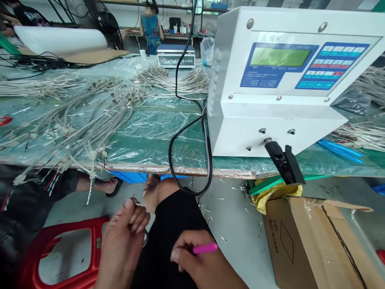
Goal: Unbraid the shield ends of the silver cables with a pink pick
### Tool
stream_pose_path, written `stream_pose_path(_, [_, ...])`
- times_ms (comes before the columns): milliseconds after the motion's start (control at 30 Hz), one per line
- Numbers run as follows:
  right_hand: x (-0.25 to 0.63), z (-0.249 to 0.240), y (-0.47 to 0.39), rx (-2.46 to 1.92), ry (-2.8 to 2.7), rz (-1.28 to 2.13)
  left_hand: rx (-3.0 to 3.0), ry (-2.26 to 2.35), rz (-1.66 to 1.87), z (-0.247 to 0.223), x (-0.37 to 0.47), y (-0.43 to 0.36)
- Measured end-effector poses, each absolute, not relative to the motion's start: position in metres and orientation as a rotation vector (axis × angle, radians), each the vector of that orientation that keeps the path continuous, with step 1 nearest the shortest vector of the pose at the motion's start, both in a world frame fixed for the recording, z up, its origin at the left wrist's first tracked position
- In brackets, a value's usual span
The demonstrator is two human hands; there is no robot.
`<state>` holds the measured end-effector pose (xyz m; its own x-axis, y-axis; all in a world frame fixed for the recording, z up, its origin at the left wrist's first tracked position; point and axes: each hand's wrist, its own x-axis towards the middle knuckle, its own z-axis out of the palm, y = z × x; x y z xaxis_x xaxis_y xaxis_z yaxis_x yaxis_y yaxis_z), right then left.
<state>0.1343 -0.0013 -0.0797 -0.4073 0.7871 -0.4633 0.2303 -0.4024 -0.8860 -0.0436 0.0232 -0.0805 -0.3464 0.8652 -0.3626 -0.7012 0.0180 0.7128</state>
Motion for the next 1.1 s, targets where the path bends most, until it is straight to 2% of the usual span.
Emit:
stream_pose_path(167, [0.166,-0.079,-0.01,-1.606,-1.429,1.572,0.34,1.03,1.544,-0.073,-0.051,0.024])
stream_pose_path(400, [0.204,-0.095,0.011,-1.925,-1.701,0.623,0.434,1.077,1.426,-0.071,-0.03,0.016])
stream_pose_path(500, [0.202,-0.093,0.01,-1.882,-1.842,0.383,0.464,1.072,1.362,-0.069,-0.027,0.015])
stream_pose_path(733, [0.157,-0.063,0.004,-1.088,-1.921,0.192,0.53,1.153,1.277,-0.07,-0.018,0.011])
stream_pose_path(933, [0.134,-0.076,0.017,-1.104,-1.909,0.245,0.545,1.166,1.26,-0.069,-0.014,0.009])
stream_pose_path(1033, [0.127,-0.082,0.014,-1.111,-1.847,0.43,0.537,1.161,1.277,-0.069,-0.013,0.009])
stream_pose_path(1100, [0.123,-0.082,0.008,-1.124,-1.749,0.674,0.487,1.148,1.291,-0.069,-0.012,0.008])
